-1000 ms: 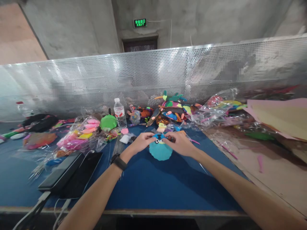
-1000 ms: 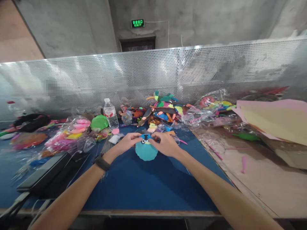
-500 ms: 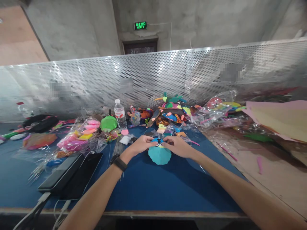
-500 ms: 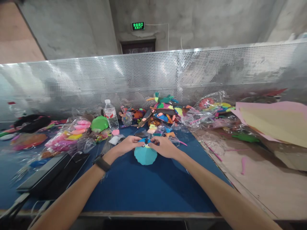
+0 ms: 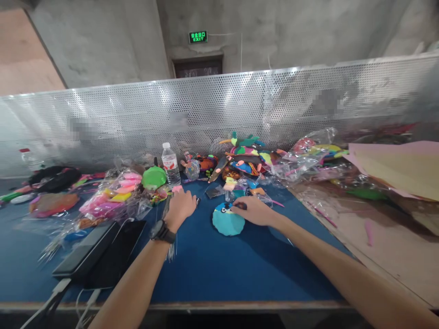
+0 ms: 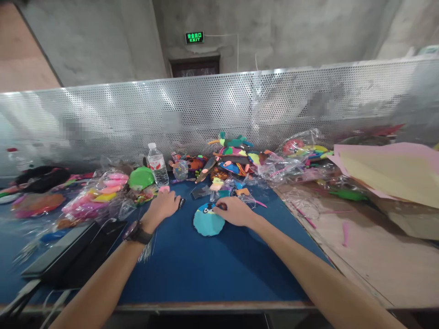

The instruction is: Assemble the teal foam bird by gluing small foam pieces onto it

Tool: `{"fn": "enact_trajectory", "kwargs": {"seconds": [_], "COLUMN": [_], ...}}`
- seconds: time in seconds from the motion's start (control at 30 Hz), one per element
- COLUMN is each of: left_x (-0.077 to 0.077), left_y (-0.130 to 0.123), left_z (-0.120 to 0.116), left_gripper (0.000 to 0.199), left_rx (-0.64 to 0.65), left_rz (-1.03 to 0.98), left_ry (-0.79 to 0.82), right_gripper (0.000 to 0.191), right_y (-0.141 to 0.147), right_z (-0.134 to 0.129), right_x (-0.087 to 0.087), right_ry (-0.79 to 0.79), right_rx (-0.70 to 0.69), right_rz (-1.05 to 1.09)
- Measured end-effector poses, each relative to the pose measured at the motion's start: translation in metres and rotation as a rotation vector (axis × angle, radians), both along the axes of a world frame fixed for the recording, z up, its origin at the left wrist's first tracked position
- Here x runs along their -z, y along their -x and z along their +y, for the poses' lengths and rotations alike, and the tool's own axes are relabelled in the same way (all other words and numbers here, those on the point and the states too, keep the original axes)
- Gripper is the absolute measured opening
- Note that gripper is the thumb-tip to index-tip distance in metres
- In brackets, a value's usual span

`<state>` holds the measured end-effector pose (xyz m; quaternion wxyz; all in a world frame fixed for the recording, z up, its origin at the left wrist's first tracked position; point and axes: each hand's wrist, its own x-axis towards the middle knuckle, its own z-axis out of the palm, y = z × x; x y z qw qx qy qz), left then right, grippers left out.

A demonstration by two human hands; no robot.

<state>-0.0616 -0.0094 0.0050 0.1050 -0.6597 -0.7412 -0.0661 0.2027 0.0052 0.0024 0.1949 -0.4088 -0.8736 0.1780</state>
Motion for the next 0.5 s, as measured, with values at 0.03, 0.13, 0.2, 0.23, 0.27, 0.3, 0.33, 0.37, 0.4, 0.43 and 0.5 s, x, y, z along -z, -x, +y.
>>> {"fn": "enact_trajectory", "kwargs": {"seconds": [0.03, 0.13, 0.2, 0.23, 0.27, 0.3, 0.33, 0.37, 0.4, 0.43, 0.5], "left_x": [0.002, 0.005, 0.005, 0.005, 0.005, 0.005, 0.004, 0.004, 0.003, 0.002, -0.001], "left_y": [-0.001, -0.006, -0.009, -0.009, -0.009, -0.01, -0.01, -0.011, -0.012, -0.014, -0.02], "left_z": [-0.001, -0.003, -0.004, -0.004, -0.004, -0.004, -0.003, -0.003, -0.002, -0.002, -0.002], "left_gripper": [0.043, 0.048, 0.048, 0.047, 0.044, 0.04, 0.036, 0.032, 0.031, 0.033, 0.041], "left_rx": [0.001, 0.082, 0.154, 0.182, 0.203, 0.225, 0.254, 0.291, 0.339, 0.395, 0.515], "left_rz": [0.003, -0.002, -0.027, -0.046, -0.068, -0.093, -0.12, -0.153, -0.194, -0.244, -0.369], "left_ry": [0.011, 0.027, 0.059, 0.077, 0.092, 0.098, 0.089, 0.065, 0.024, -0.029, -0.138], "right_gripper": [0.037, 0.036, 0.035, 0.035, 0.035, 0.035, 0.035, 0.034, 0.034, 0.034, 0.032], "right_y": [0.0, 0.001, 0.001, 0.001, 0.0, 0.0, 0.0, 0.0, 0.0, -0.001, -0.001], "right_z": [0.001, 0.002, 0.001, 0.001, 0.001, 0.001, 0.001, 0.002, 0.002, 0.003, 0.005], "right_x": [0.0, 0.001, 0.001, 0.001, 0.001, 0.001, 0.001, 0.002, 0.002, 0.003, 0.006], "right_ry": [-0.004, -0.008, -0.012, -0.013, -0.013, -0.01, -0.006, -0.001, 0.0, -0.003, -0.024], "right_rx": [0.0, -0.004, -0.001, 0.0, 0.001, 0.002, 0.0, -0.003, -0.006, -0.007, 0.006], "right_rz": [-0.005, -0.021, -0.033, -0.035, -0.035, -0.035, -0.036, -0.038, -0.04, -0.042, -0.034]}}
